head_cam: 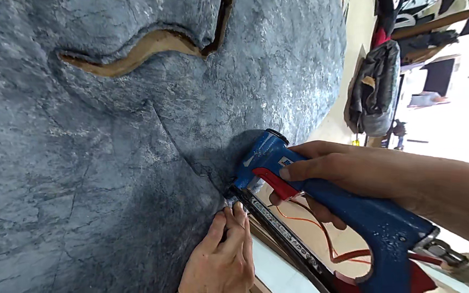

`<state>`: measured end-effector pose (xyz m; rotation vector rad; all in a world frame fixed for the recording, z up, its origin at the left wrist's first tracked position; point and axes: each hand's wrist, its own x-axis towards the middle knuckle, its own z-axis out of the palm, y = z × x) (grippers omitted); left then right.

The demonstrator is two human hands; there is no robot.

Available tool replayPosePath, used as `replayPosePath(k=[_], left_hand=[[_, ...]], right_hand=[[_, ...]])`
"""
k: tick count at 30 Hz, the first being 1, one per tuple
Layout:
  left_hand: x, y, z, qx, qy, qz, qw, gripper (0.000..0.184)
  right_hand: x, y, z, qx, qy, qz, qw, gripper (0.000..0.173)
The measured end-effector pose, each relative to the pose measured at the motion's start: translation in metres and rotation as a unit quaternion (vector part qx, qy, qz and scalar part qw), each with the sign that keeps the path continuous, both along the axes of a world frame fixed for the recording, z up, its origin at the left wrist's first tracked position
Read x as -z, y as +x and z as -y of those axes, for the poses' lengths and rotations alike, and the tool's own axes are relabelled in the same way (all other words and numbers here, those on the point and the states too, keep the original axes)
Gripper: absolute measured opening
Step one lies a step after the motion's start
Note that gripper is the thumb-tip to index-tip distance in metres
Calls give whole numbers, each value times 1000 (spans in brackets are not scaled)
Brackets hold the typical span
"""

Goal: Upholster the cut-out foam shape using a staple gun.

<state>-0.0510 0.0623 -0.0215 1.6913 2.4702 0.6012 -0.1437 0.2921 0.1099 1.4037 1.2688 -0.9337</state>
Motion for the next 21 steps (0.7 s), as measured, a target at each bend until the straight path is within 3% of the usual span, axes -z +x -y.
replayPosePath(k=[14, 21], left_hand=[[2, 3, -2, -17, 14, -7, 1000, 39], [-3, 7, -7, 15, -42, -32, 998, 46]], right_hand=[[-1, -12, 8, -30, 8, -3, 1000, 23], [-18, -4, 22, -150, 50, -43, 986, 18]])
